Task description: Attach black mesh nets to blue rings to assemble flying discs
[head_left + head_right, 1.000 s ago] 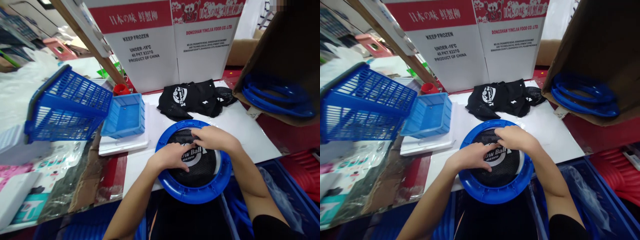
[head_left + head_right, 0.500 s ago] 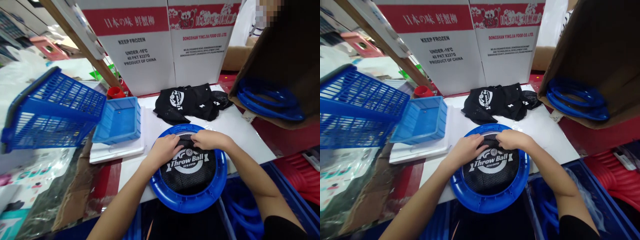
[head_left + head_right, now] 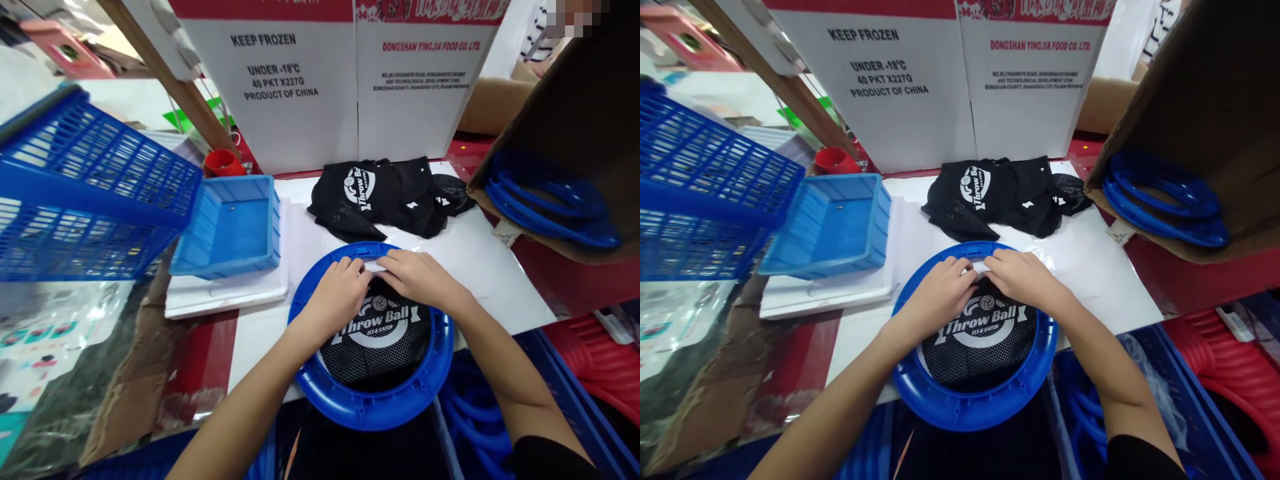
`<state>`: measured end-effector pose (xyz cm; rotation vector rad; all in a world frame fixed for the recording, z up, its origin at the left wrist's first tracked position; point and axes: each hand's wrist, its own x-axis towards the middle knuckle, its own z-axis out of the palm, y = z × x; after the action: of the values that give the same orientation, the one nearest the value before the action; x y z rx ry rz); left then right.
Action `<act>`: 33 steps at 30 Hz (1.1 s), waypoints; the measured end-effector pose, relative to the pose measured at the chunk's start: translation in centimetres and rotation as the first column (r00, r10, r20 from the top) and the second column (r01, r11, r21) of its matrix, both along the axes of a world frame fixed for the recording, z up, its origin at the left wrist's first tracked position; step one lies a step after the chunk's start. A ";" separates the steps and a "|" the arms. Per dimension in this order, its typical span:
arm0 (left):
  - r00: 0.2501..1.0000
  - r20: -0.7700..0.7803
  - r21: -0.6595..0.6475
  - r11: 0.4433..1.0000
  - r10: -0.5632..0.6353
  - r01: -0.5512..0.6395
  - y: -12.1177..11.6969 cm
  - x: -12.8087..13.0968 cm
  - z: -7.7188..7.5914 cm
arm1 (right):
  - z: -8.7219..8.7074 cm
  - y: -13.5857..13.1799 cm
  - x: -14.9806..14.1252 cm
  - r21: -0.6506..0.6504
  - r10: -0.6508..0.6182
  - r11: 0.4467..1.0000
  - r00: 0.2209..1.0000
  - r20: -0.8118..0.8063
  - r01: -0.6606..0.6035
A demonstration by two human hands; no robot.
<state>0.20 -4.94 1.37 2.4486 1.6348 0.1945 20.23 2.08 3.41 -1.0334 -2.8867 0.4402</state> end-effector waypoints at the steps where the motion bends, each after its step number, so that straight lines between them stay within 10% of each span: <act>1: 0.995 0.103 -0.015 1.000 0.016 -0.014 0.0 -0.1 0.0 | -0.2 0.3 0.1 -0.043 0.047 0.998 0.996 -0.073 -0.050; 4: 0.875 0.461 -0.147 0.985 0.147 -0.088 0.4 -0.9 0.0 | -0.7 1.4 0.7 -0.257 0.125 0.944 0.943 -0.308 -0.209; 10: 0.617 0.734 -0.286 0.953 0.284 -0.098 1.6 -2.9 -0.8 | -1.7 2.0 0.4 -0.370 -0.117 0.928 0.901 -0.417 -0.050; 16: 0.683 0.724 -0.110 0.994 0.099 -0.028 1.7 -3.2 -0.5 | -1.8 1.3 -0.5 -0.369 -0.118 0.929 0.922 -0.370 -0.029; 21: 0.587 0.802 0.023 0.988 -0.110 0.153 1.1 -3.1 1.2 | -0.1 1.6 0.2 -0.491 0.046 0.848 0.950 -0.309 -0.201; 24: 0.602 0.793 0.029 0.993 -0.094 0.117 0.9 -3.6 1.9 | 0.8 1.9 0.8 -0.558 0.069 0.777 0.921 -0.384 -0.291; 33: 0.785 0.617 0.048 0.998 -0.053 0.029 1.5 -5.4 1.1 | -0.4 1.8 0.4 -0.589 -0.165 0.802 0.910 -0.380 -0.100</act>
<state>-5.15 -3.42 2.46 2.0965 1.2769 0.9220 20.62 3.86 3.06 -0.8848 -2.3659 1.4487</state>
